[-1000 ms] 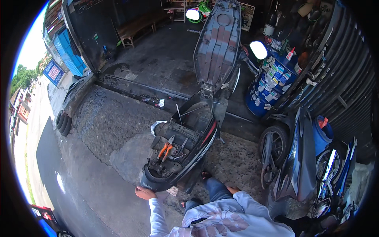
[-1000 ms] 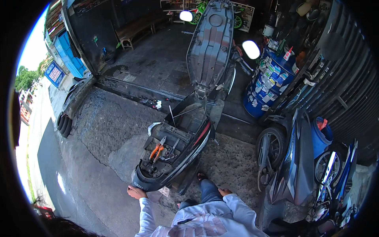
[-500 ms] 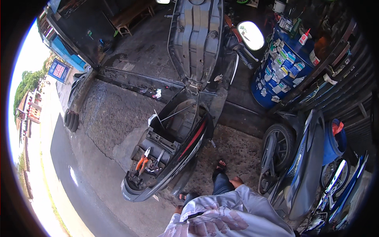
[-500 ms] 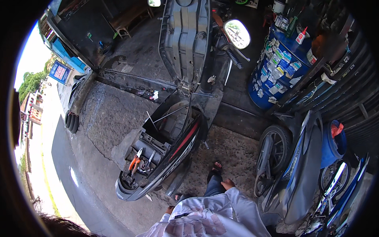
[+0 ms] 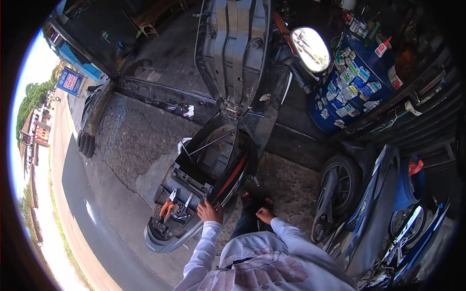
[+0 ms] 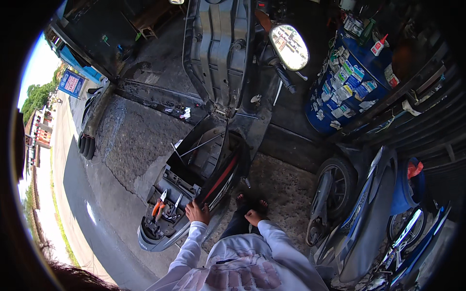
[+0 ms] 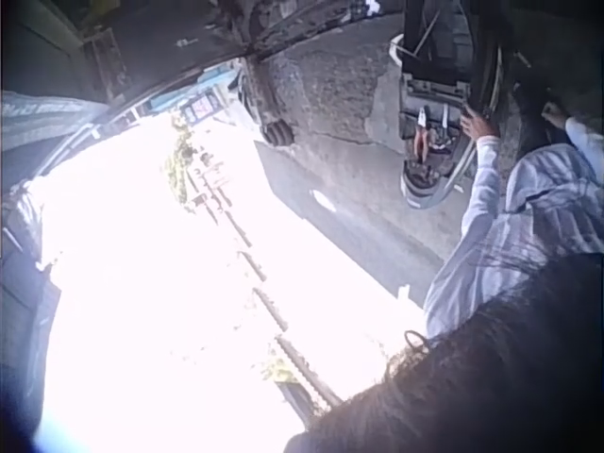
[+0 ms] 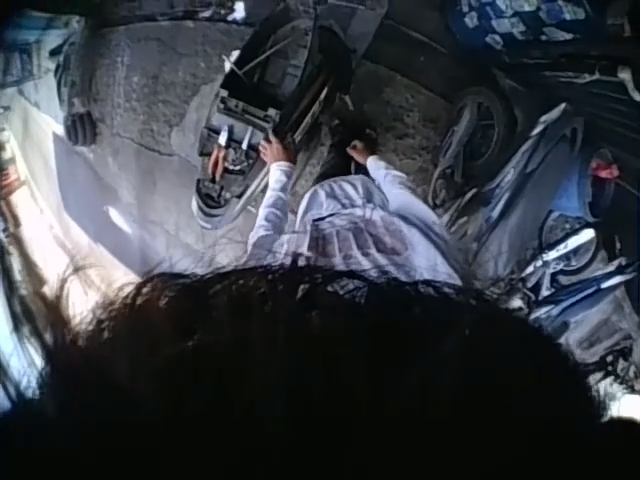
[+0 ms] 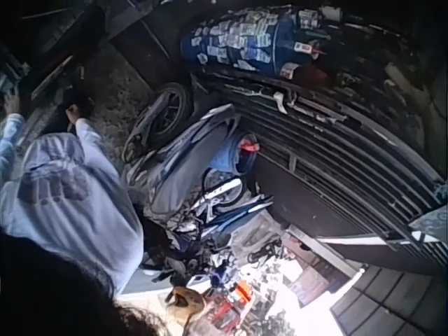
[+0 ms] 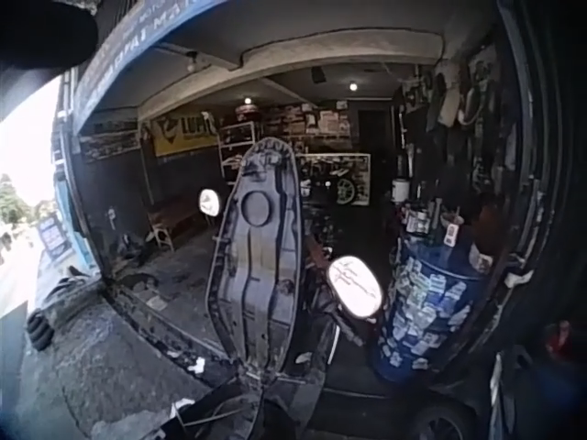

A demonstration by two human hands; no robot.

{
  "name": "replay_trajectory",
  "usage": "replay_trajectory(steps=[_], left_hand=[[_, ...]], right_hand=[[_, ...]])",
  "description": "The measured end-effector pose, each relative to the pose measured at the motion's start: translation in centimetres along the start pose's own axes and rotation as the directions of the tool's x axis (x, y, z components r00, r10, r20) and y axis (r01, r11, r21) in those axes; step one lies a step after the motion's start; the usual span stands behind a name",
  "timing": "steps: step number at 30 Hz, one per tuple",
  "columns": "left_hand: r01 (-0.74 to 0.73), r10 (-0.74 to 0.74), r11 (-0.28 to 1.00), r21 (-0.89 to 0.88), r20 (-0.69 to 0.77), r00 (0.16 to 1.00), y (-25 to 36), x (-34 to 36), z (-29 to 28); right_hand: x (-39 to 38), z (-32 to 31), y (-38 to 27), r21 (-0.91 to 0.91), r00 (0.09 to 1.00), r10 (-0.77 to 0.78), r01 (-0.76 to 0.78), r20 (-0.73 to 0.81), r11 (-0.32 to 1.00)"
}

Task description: The person is performing maintenance or repairs on a motorcycle, specifically working on components located under the seat area.

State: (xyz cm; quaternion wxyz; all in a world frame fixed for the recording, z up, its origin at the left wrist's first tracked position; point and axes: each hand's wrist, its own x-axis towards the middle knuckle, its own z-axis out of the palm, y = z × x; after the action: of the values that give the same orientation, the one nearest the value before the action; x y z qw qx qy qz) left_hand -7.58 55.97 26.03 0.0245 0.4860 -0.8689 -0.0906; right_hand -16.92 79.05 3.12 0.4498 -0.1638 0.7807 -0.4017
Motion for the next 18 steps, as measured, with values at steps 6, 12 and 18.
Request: replay_trajectory(steps=[6, 12, 18], left_hand=[[0.086, -0.085, 0.991, 0.106, -0.020, 0.996, -1.0, 1.7, 1.8], [0.081, -0.097, 0.984, 0.159, 0.091, 0.991, -3.4, 3.4, 3.6], [0.139, -0.143, 0.990, 0.038, 0.134, 0.981, -4.2, 3.8, 3.5]], right_hand=[[1.8, -4.5, -5.6, 0.180, 0.987, 0.160, -0.160, 0.015, 0.971], [11.6, -3.7, -13.1, 0.237, 0.955, 0.295, -0.290, 0.011, 0.927], [22.1, -2.1, -20.5, 0.079, 0.705, 0.627, -0.642, -0.331, 0.763]])
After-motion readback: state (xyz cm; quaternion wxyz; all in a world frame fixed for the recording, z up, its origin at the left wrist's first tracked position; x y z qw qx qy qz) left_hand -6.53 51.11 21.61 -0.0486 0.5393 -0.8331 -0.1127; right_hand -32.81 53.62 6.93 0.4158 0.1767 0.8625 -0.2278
